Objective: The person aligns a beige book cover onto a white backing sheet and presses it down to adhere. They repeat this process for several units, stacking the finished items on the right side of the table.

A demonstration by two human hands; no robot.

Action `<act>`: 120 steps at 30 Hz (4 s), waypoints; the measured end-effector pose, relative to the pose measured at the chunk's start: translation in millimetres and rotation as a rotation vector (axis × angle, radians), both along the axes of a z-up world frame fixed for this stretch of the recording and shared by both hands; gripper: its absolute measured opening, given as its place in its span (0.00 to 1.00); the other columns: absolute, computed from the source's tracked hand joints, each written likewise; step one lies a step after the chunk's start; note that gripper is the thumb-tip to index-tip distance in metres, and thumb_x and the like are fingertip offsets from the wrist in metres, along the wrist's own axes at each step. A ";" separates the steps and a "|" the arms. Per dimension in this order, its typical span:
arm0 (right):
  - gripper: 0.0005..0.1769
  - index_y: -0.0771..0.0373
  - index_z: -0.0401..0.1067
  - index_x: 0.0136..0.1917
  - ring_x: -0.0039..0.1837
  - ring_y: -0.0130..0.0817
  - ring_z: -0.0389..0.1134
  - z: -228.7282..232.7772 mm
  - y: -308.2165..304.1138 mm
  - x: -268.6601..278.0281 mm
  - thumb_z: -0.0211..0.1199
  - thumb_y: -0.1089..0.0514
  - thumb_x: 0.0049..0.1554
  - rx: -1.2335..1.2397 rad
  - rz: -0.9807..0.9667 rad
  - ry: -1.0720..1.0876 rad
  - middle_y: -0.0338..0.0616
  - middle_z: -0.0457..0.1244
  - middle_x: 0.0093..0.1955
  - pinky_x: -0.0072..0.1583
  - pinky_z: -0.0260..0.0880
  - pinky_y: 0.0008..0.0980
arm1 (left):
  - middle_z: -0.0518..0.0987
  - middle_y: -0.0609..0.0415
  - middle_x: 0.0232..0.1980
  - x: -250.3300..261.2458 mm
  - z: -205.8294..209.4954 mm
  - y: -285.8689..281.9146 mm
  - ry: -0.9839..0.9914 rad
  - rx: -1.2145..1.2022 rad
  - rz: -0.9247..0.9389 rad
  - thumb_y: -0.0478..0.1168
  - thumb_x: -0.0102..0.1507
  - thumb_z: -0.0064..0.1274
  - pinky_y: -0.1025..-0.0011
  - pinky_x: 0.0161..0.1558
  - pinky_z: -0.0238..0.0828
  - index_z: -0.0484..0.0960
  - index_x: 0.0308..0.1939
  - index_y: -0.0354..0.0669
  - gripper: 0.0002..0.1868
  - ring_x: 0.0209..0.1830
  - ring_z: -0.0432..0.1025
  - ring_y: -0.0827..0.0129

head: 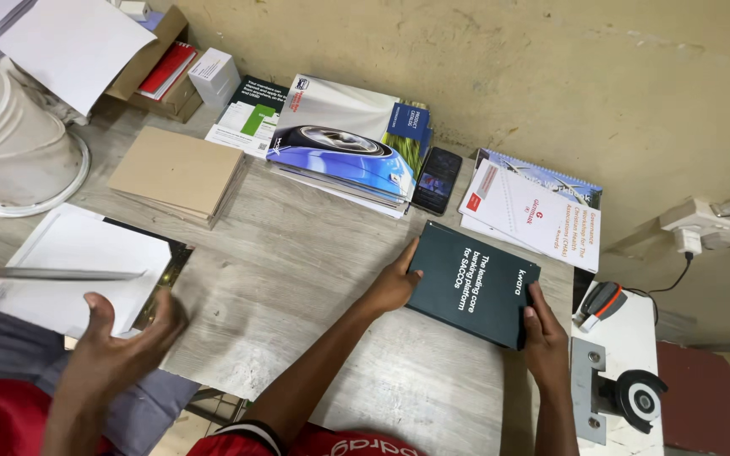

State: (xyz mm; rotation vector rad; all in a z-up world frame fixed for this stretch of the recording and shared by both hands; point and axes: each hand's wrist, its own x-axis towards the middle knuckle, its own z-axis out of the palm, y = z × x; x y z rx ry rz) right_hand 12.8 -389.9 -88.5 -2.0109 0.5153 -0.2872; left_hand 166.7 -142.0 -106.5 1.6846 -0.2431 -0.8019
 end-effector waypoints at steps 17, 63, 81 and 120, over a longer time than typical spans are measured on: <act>0.40 0.58 0.44 0.83 0.84 0.35 0.47 63.1 50.1 12.9 0.51 0.50 0.62 0.275 -0.250 0.073 0.42 0.45 0.85 0.79 0.47 0.35 | 0.53 0.52 0.83 3.9 15.1 -20.5 -0.342 -0.050 0.068 0.36 0.69 0.43 0.65 0.75 0.50 0.48 0.81 0.55 0.37 0.82 0.50 0.57; 0.20 0.66 0.58 0.65 0.58 0.31 0.56 36.7 32.7 24.9 0.52 0.48 0.73 -0.055 -0.210 -0.567 0.44 0.57 0.54 0.67 0.60 0.37 | 0.75 0.39 0.43 -22.1 70.7 -39.8 -0.632 -0.256 0.355 0.51 0.65 0.58 0.53 0.51 0.71 0.68 0.52 0.40 0.23 0.49 0.74 0.42; 0.40 0.73 0.60 0.77 0.70 0.72 0.56 -15.5 -13.8 75.9 0.54 0.36 0.70 -0.319 -0.277 0.315 0.71 0.56 0.67 0.69 0.57 0.60 | 0.55 0.26 0.78 36.0 24.9 -54.5 -0.323 0.061 0.096 0.47 0.71 0.45 0.41 0.71 0.60 0.46 0.79 0.27 0.41 0.78 0.55 0.35; 0.23 0.63 0.62 0.67 0.58 0.47 0.60 -24.9 285.2 64.3 0.55 0.47 0.65 1.059 -0.208 0.242 0.47 0.50 0.61 0.60 0.74 0.58 | 0.65 0.46 0.66 -6.2 -53.5 245.4 -0.178 0.428 0.850 0.57 0.67 0.51 0.51 0.66 0.63 0.74 0.62 0.48 0.25 0.69 0.62 0.45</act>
